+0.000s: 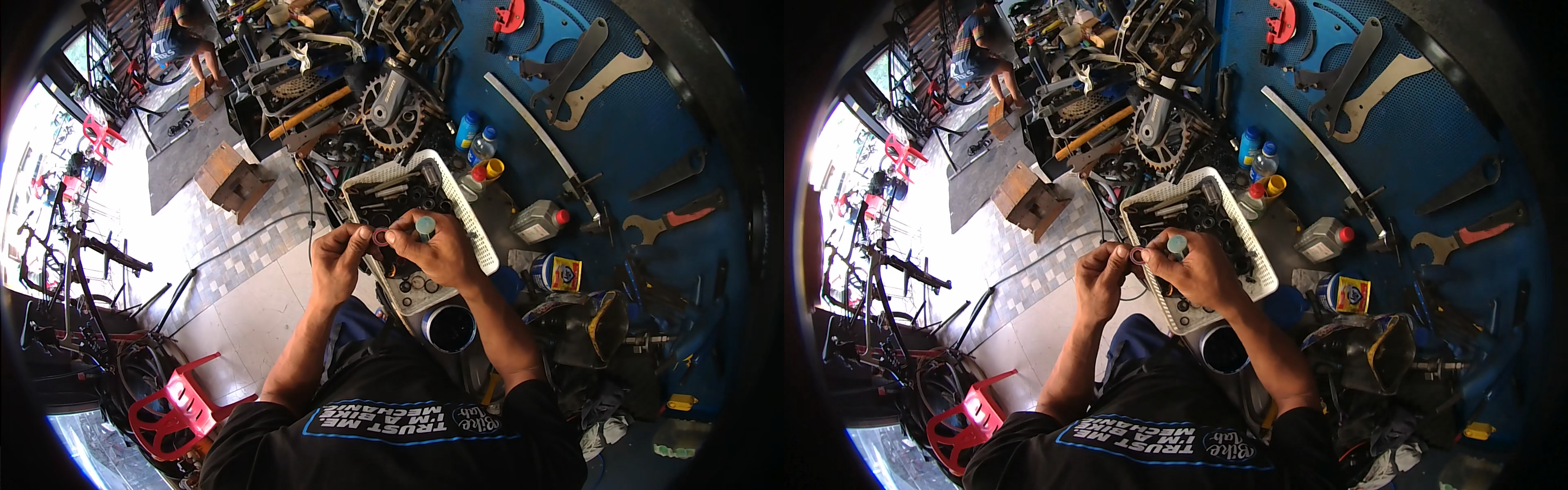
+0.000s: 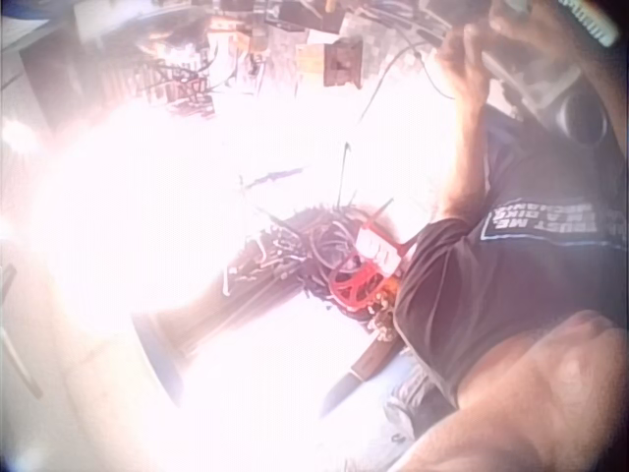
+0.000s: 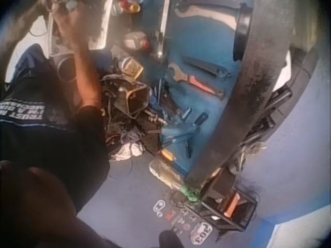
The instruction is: The person applies lubricant to small bicycle parts from a basket, then picks up a bicycle fork and applies lubricant to its pivot points. The person handles the fork and parts one at a time, repeatedly applying lubricant to different areas.
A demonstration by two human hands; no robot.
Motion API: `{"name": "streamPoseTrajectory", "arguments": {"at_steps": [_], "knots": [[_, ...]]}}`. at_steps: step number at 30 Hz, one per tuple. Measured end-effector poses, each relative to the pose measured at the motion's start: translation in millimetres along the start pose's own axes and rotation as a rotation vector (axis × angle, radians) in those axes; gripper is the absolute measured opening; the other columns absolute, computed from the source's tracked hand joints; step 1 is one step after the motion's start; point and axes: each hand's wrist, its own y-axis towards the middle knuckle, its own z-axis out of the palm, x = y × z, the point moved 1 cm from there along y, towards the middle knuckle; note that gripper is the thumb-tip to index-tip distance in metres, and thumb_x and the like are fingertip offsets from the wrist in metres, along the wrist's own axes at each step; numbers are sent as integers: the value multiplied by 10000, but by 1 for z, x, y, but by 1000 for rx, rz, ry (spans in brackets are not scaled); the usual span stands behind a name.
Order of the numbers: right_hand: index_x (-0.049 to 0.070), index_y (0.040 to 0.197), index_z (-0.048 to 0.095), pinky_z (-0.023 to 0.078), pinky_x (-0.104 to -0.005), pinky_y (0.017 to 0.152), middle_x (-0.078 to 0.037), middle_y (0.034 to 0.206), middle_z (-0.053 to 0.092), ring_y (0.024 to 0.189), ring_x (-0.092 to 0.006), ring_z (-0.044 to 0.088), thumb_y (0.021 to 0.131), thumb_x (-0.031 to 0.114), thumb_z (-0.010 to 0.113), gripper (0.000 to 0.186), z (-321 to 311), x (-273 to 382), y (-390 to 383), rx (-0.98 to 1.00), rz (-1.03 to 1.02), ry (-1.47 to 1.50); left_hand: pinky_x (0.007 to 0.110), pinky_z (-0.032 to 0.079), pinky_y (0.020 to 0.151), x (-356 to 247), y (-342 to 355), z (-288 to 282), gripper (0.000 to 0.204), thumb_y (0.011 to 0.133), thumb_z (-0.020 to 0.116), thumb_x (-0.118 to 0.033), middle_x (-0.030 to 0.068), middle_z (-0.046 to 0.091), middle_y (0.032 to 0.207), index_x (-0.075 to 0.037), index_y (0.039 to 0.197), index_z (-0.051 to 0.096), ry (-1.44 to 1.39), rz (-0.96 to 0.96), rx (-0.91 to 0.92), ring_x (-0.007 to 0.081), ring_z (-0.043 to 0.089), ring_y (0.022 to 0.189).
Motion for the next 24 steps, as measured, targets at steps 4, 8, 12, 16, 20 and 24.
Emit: {"name": "streamPoseTrajectory", "arguments": {"at_steps": [4,8,12,16,20,24], "knots": [[50,985,735,530,-317,638,-54,812,676,702,-178,666,932,222,770,183,5,-11,1,-161,-290,-220,303,557,727,3,0,7,355,1105,553,-293,70,698,907,21,1026,698,-248,-116,-61,141,652,779],[109,1035,737,543,-337,644,-42,996,689,764,-200,667,857,167,769,190,3,-18,-2,-153,-721,-649,326,547,721,7,-6,6,244,1079,600,-236,67,668,925,-10,1026,675,-434,-252,-40,162,632,790],[150,1053,748,526,-309,619,-13,1041,675,747,-151,626,846,166,759,208,0,-18,-7,-97,-808,-835,335,500,773,2,-7,9,194,1041,657,-221,58,668,970,-28,1050,676,-597,-352,-24,165,611,841],[133,1066,757,531,-306,615,-31,1007,688,739,-179,651,842,116,794,228,1,-15,-3,-115,-733,-565,344,462,830,4,-4,10,226,1050,641,-281,29,631,981,-63,996,654,-795,-399,51,167,564,904],[92,1061,761,533,-275,626,-57,936,713,732,-172,684,868,76,805,199,-7,8,-6,-203,-524,-238,330,442,827,17,2,2,304,1049,606,-410,10,609,942,-112,991,631,-919,-345,207,158,546,920],[-2,1034,737,506,-263,612,-79,892,722,696,-127,648,977,130,707,147,-26,23,-7,-299,-467,238,343,431,813,16,2,5,297,1035,630,-403,3,595,952,-113,969,641,-792,-348,107,159,527,923]]}}
